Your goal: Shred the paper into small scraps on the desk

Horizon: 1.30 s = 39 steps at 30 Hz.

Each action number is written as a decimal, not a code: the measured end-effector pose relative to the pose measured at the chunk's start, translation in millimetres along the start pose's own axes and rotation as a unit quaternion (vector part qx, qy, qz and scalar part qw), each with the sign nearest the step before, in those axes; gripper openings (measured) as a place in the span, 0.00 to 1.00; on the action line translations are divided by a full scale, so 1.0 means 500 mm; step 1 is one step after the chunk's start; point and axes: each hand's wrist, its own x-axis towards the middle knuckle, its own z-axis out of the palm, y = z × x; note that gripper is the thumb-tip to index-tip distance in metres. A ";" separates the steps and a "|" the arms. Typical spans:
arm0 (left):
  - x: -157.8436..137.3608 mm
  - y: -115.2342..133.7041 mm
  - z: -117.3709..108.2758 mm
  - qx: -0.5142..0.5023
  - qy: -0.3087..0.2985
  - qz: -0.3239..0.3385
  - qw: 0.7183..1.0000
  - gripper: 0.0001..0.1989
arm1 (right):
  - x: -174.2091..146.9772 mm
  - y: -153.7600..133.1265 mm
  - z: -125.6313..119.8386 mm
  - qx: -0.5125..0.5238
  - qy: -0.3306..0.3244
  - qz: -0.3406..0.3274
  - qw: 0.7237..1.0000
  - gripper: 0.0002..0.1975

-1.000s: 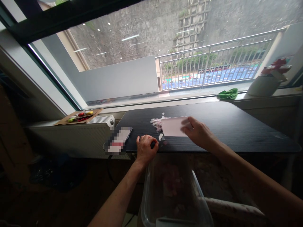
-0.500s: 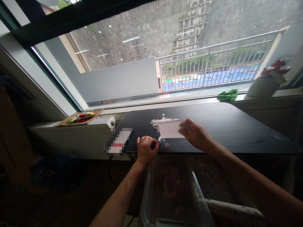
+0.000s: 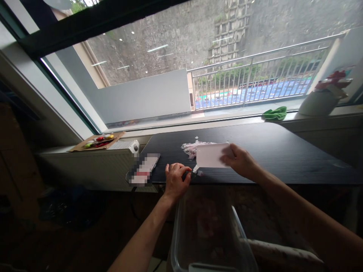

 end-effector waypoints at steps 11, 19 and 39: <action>0.000 -0.002 0.000 -0.005 0.003 0.008 1.000 0.08 | -0.001 0.007 0.000 -0.007 0.013 0.006 1.000 0.06; 0.002 -0.002 -0.002 -0.027 0.021 -0.001 0.999 0.07 | -0.007 -0.011 0.017 0.034 -0.015 -0.018 0.999 0.06; 0.000 -0.003 -0.003 -0.019 0.015 0.003 1.000 0.07 | -0.005 0.018 0.003 0.025 0.005 0.017 1.000 0.07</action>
